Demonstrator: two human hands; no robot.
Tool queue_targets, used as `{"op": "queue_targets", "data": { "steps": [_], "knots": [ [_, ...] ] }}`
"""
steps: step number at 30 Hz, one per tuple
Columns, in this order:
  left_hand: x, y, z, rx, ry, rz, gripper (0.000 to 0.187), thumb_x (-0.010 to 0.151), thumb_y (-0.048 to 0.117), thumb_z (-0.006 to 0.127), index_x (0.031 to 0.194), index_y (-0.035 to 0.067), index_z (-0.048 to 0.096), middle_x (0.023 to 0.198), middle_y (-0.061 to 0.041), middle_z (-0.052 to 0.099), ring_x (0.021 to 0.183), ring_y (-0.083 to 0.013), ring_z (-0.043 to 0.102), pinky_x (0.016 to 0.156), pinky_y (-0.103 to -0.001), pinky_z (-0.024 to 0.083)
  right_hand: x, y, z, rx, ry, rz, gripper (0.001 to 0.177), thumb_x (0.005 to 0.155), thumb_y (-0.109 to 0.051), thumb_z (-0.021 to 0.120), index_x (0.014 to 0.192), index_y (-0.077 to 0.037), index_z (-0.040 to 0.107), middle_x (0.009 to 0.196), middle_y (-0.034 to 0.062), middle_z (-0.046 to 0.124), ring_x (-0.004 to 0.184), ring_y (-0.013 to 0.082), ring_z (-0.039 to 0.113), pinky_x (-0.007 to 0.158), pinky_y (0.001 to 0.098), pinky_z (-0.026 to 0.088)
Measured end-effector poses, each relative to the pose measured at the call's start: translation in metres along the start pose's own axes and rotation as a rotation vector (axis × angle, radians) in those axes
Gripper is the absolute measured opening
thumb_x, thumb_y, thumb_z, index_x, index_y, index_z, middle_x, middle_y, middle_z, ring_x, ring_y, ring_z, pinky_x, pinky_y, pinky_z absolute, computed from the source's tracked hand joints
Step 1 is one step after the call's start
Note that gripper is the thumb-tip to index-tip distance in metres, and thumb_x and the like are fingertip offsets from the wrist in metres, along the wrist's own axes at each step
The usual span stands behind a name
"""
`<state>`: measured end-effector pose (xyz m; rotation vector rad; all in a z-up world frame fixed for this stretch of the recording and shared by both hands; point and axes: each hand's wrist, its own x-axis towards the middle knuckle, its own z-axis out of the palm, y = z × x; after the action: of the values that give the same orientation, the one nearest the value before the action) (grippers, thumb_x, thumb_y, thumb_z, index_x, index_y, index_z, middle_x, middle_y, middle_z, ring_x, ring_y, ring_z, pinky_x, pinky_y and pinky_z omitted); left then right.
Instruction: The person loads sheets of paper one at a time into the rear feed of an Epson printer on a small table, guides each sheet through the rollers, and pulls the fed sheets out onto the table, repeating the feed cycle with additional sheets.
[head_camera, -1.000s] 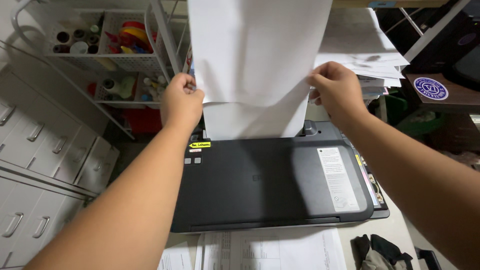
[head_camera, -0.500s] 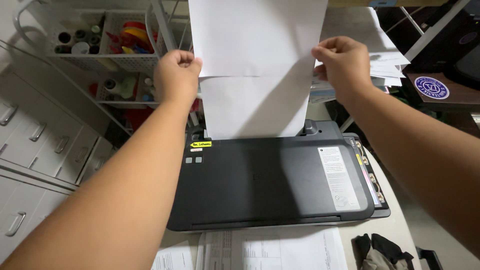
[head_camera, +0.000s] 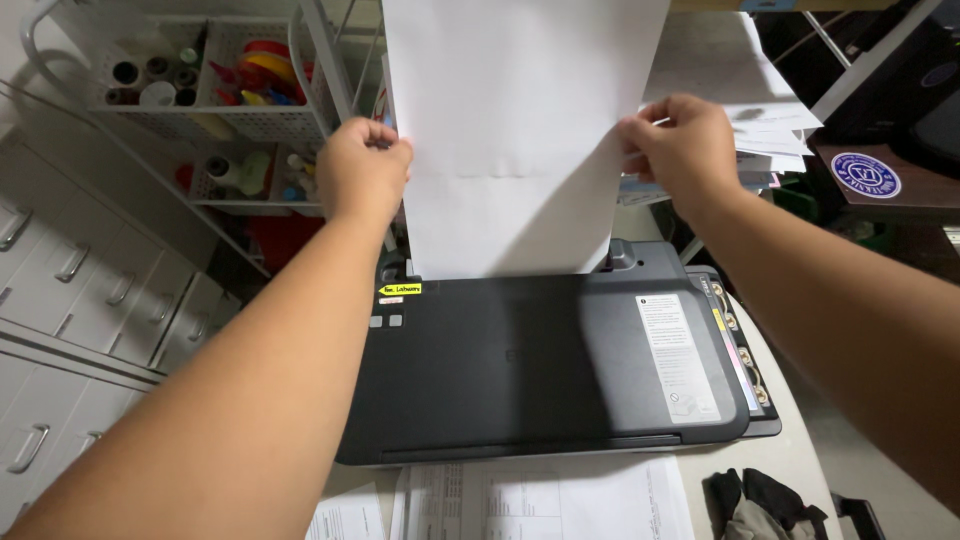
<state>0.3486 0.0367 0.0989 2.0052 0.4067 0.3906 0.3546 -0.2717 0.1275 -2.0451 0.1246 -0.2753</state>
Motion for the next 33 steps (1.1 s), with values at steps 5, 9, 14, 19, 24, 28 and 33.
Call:
{"op": "queue_targets", "data": {
  "steps": [5,9,14,19,24,28,33],
  "knots": [
    [-0.025,-0.018,-0.006,0.138,-0.047,0.030,0.010,0.085,0.021,0.078,0.088,0.013,0.074,0.079,0.002,0.074,0.074,-0.0121,0.073,0.071,-0.031,0.056,-0.019,0.009,0.004,-0.104,-0.043,0.064,0.014,0.094,-0.016,0.072,0.099,-0.004,0.070,0.088,0.0081,0.076,0.067,0.0117,0.072,0.058,0.0247,0.057],
    [-0.036,-0.021,-0.008,0.199,-0.063,-0.068,0.010,0.084,0.025,0.079,0.085,0.016,0.074,0.079,0.002,0.075,0.073,-0.0133,0.071,0.069,-0.032,0.054,-0.031,0.014,0.002,-0.163,-0.094,0.086,0.014,0.095,-0.015,0.073,0.097,-0.002,0.070,0.089,0.0095,0.076,0.068,0.0131,0.071,0.058,0.0262,0.054],
    [-0.037,-0.024,-0.010,0.261,-0.080,-0.078,0.010,0.083,0.027,0.080,0.085,0.018,0.075,0.081,0.003,0.075,0.074,-0.0140,0.071,0.069,-0.034,0.055,-0.036,0.017,0.004,-0.206,-0.115,0.108,0.012,0.093,-0.015,0.070,0.098,-0.004,0.072,0.091,0.0072,0.077,0.069,0.0122,0.072,0.059,0.0252,0.057],
    [-0.047,-0.042,-0.005,0.334,-0.126,-0.139,0.009,0.083,0.027,0.080,0.083,0.019,0.076,0.081,0.003,0.077,0.076,-0.0135,0.073,0.071,-0.033,0.056,-0.047,0.027,0.008,-0.315,-0.191,0.169,0.015,0.093,-0.017,0.071,0.100,-0.004,0.073,0.091,0.0084,0.078,0.071,0.0142,0.073,0.061,0.0283,0.056],
    [-0.046,-0.057,-0.003,0.385,-0.144,-0.147,0.012,0.083,0.028,0.081,0.084,0.017,0.076,0.083,0.001,0.076,0.077,-0.0166,0.073,0.071,-0.034,0.057,-0.045,0.034,0.009,-0.393,-0.231,0.204,0.017,0.091,-0.021,0.074,0.101,-0.007,0.073,0.089,0.0064,0.078,0.068,0.0145,0.070,0.064,0.0299,0.056],
    [-0.049,-0.070,0.000,0.470,-0.156,-0.141,0.014,0.081,0.031,0.083,0.086,0.019,0.076,0.083,0.002,0.076,0.079,-0.0167,0.073,0.074,-0.036,0.057,-0.048,0.053,0.011,-0.510,-0.285,0.136,0.025,0.088,-0.025,0.079,0.100,-0.003,0.076,0.092,0.0101,0.076,0.075,0.0194,0.069,0.071,0.0331,0.056],
    [-0.055,-0.072,-0.001,0.468,-0.166,-0.107,0.049,0.079,0.032,0.081,0.124,0.020,0.064,0.116,-0.001,0.075,0.101,-0.0205,0.072,0.086,-0.039,0.057,-0.052,0.070,0.006,-0.548,-0.321,0.134,0.042,0.085,-0.030,0.081,0.114,-0.001,0.070,0.110,0.0143,0.072,0.091,0.0256,0.071,0.082,0.0367,0.059]
  ]
}}
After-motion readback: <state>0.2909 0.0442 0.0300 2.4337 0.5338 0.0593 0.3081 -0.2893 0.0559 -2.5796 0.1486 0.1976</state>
